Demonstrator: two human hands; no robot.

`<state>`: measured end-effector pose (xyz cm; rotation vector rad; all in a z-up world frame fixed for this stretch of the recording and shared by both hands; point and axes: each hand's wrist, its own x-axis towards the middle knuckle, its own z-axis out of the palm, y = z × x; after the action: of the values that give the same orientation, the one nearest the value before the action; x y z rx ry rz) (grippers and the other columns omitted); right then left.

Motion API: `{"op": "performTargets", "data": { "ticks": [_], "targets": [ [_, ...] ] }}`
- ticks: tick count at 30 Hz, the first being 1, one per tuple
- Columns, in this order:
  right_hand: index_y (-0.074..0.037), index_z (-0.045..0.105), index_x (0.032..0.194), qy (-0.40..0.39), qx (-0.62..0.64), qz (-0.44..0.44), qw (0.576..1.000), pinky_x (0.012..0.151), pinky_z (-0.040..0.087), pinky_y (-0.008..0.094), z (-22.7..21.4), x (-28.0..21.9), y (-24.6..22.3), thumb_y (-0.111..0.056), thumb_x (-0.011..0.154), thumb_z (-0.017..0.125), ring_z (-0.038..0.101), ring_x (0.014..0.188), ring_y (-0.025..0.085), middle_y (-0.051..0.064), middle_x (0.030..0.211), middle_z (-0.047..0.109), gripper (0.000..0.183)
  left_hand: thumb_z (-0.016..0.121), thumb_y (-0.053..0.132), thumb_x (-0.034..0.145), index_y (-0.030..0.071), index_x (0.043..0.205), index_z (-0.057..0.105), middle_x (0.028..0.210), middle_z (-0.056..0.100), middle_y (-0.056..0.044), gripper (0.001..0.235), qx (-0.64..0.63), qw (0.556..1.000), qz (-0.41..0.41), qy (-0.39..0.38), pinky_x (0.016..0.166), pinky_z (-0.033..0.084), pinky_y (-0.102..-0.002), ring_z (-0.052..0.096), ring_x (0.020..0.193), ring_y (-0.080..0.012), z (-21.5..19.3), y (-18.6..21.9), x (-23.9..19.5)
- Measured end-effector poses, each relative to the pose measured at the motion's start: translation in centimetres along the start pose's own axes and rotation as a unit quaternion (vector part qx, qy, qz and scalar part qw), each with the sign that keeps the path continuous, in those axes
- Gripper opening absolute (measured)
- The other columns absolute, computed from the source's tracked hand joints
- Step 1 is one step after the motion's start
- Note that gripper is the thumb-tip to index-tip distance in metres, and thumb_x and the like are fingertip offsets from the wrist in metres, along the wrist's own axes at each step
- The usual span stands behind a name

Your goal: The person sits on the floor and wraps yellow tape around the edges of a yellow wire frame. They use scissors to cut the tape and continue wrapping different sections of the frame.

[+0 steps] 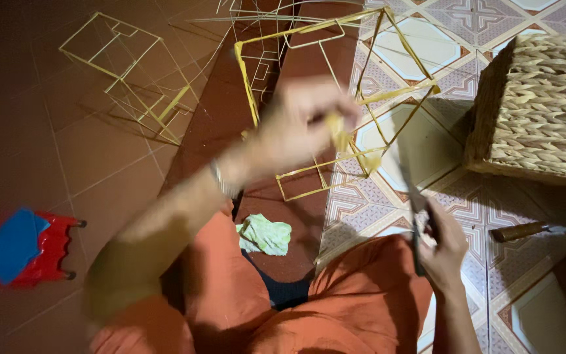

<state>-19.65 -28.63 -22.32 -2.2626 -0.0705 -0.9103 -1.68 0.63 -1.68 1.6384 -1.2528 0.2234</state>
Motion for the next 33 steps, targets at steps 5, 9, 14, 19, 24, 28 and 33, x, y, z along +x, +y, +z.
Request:
{"op": "performTargets", "data": {
  "ticks": [5,9,14,19,24,28,33],
  "targets": [
    [-0.01,0.064,0.147,0.047,-0.085,0.183,0.978,0.068,0.048,0.03,-2.1,-9.7,7.2,-0.029,0.087,0.087,0.059,0.071,0.015,0.006,0.083,0.063,0.067,0.066,0.003,0.095,0.006,0.102,0.073,0.094,0.068,-0.011,0.01,0.035,0.985,-0.086,-0.148,0.082,0.057,-0.04,0.069,0.09,-0.027,5.8,-2.1,-10.0],
    [-0.013,0.069,0.144,0.011,-0.255,0.284,0.924,0.067,0.05,0.037,-4.0,-16.9,11.2,-0.04,0.081,0.09,0.063,0.067,0.021,0.009,0.075,0.065,0.071,0.062,-0.002,0.065,0.0,0.115,0.07,0.107,0.059,-0.027,0.051,0.177,0.936,-0.083,-0.291,0.075,0.054,-0.049,0.062,0.091,-0.0403,7.6,-5.1,-14.0],
    [-0.013,0.071,0.136,-0.009,-0.304,0.34,0.89,0.073,0.055,0.041,-4.7,-23.7,12.5,-0.046,0.083,0.084,0.07,0.072,0.026,0.01,0.079,0.072,0.064,0.06,0.001,0.092,0.001,0.093,0.066,0.091,0.06,-0.017,0.007,0.292,0.852,-0.151,-0.407,0.073,0.056,-0.041,0.061,0.085,-0.029,7.0,-5.4,-11.3],
    [-0.009,0.065,0.137,-0.057,-0.315,0.324,0.89,0.078,0.057,0.046,-4.2,-26.1,13.0,-0.049,0.084,0.081,0.072,0.078,0.032,0.011,0.082,0.074,0.068,0.067,-0.003,0.092,-0.001,0.087,0.068,0.083,0.06,-0.014,0.005,0.303,0.949,0.084,-0.004,0.076,0.053,-0.041,0.06,0.085,-0.0283,3.6,-4.3,-3.5],
    [-0.012,0.066,0.142,-0.056,-0.351,0.333,0.873,0.077,0.056,0.049,-2.9,-26.1,13.4,-0.053,0.079,0.082,0.072,0.084,0.036,0.011,0.082,0.073,0.077,0.074,0.003,0.091,-0.001,0.093,0.069,0.09,0.061,-0.012,0.006,0.308,0.945,0.04,0.103,0.078,0.054,-0.038,0.062,0.09,-0.0276,3.3,-3.8,0.7],
    [-0.012,0.065,0.141,-0.051,-0.337,0.32,0.884,0.075,0.056,0.046,-2.8,-26.3,13.8,-0.052,0.083,0.079,0.072,0.081,0.034,0.01,0.084,0.073,0.072,0.076,0.004,0.087,0.002,0.09,0.07,0.088,0.061,-0.011,0.007,0.319,0.942,0.001,0.101,0.077,0.054,-0.04,0.062,0.089,-0.028,4.0,-4.6,1.3],
    [-0.011,0.063,0.144,-0.073,-0.348,0.313,0.881,0.08,0.056,0.048,-2.9,-26.3,14.0,-0.052,0.082,0.08,0.071,0.082,0.035,0.012,0.087,0.074,0.076,0.069,0.002,0.092,0.003,0.093,0.071,0.085,0.061,-0.012,0.002,0.337,0.94,-0.025,0.051,0.072,0.052,-0.044,0.062,0.085,-0.0298,4.1,-5.5,0.6]
  ]
}}
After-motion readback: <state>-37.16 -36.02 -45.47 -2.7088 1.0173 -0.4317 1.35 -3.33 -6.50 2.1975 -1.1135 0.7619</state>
